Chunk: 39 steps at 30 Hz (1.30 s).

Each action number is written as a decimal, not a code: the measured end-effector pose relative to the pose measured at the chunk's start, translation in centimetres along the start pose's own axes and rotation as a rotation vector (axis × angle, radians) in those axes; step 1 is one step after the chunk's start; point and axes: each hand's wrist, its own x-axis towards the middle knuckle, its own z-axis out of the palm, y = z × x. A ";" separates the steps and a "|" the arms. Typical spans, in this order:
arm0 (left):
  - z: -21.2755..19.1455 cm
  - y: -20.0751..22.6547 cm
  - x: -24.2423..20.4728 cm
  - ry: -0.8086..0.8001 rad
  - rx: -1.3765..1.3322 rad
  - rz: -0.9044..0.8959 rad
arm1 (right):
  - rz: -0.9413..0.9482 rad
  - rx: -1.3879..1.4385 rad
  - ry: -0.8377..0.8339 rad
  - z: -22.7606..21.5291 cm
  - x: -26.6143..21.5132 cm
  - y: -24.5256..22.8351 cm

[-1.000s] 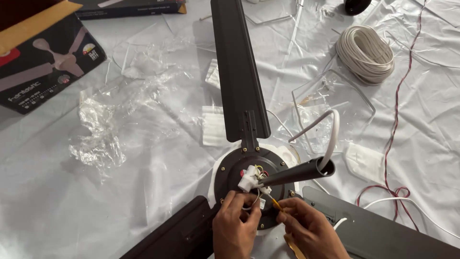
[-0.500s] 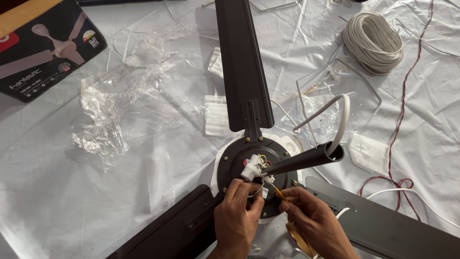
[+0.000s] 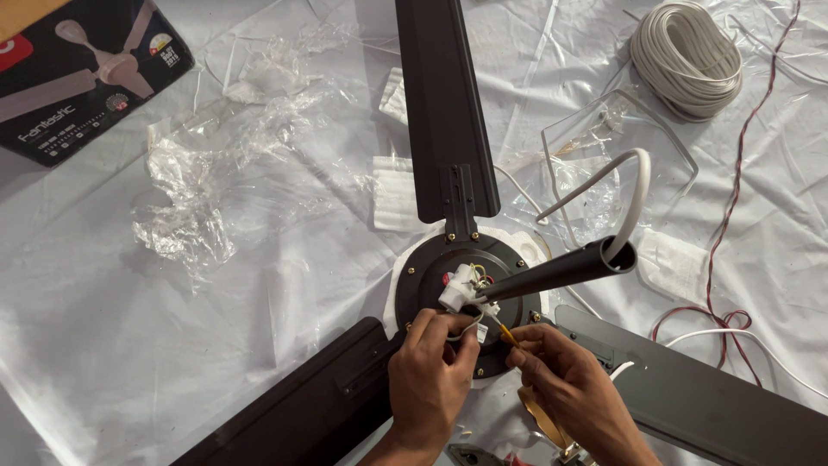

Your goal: Assembling a ceiling fan motor and blades and connecting electrical wiring using pliers and a screwdriver.

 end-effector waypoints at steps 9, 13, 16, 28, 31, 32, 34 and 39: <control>-0.6 0.5 0.2 -0.049 -0.016 -0.017 | 0.093 -0.066 0.045 0.5 -0.6 -1.7; -0.7 0.5 0.1 -0.058 -0.001 -0.024 | 0.102 -0.071 0.054 0.8 -0.9 -2.3; -0.8 0.8 0.1 -0.056 0.006 -0.024 | 0.085 -0.084 0.053 0.7 -0.8 -2.1; -0.7 0.6 -0.1 -0.076 0.001 -0.014 | 0.061 -0.066 0.040 0.5 -0.6 -1.5; -0.9 0.8 0.0 -0.070 -0.005 0.006 | 0.075 -0.063 0.055 0.4 -0.5 -1.3; -0.9 0.9 0.0 -0.070 -0.004 0.004 | 0.077 -0.064 0.054 0.3 -0.4 -1.1; -1.0 1.3 0.0 -0.065 0.007 -0.009 | 0.048 -0.040 0.038 0.1 -0.3 -0.8; -0.8 1.2 0.1 -0.044 0.017 -0.018 | 0.036 -0.043 0.030 0.0 -0.3 -0.8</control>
